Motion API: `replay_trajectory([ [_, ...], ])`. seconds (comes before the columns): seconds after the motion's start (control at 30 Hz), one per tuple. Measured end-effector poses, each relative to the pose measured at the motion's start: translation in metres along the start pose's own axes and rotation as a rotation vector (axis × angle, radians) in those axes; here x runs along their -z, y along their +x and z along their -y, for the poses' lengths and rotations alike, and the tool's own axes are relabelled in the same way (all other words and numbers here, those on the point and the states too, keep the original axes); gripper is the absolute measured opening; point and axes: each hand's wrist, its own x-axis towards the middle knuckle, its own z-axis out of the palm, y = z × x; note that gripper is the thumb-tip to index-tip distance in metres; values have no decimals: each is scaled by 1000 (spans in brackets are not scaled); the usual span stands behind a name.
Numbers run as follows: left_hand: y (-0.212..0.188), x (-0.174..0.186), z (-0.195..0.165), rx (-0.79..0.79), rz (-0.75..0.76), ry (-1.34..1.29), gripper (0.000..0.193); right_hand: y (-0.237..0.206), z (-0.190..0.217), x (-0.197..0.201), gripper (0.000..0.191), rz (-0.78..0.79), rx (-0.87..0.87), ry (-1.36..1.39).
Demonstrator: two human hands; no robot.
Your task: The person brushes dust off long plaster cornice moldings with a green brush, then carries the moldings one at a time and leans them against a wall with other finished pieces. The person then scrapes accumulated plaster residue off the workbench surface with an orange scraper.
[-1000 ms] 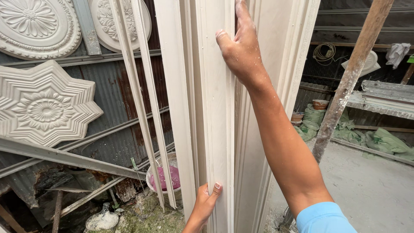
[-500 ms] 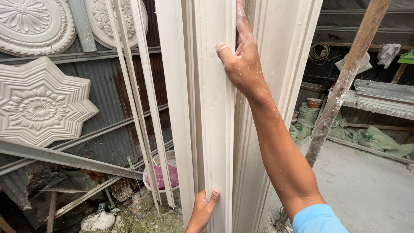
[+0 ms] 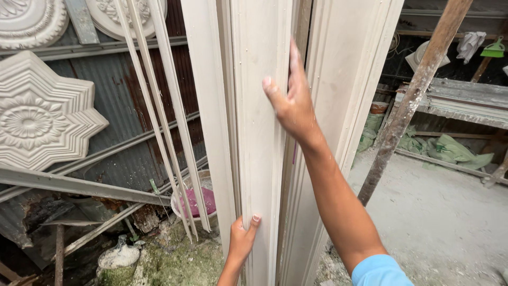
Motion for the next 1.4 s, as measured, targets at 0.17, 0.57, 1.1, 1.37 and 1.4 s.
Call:
replay_trajectory([
  [0.17,31,1,0,-126,-59,80,57,-115,-17,-22,87,-39,-262,135],
  [0.57,96,5,34,-166,-71,125,63,-634,-98,57,60,-20,-1353,265],
  [1.1,74,12,73,-203,-258,226,59,-649,-18,129,37,-228,-1575,-117],
  [1.37,-139,-71,167,259,-533,842,56,-682,-25,220,34,-187,-1493,63],
  [1.4,-170,-106,177,407,-406,871,56,-688,-24,243,35,-186,-1468,57],
])
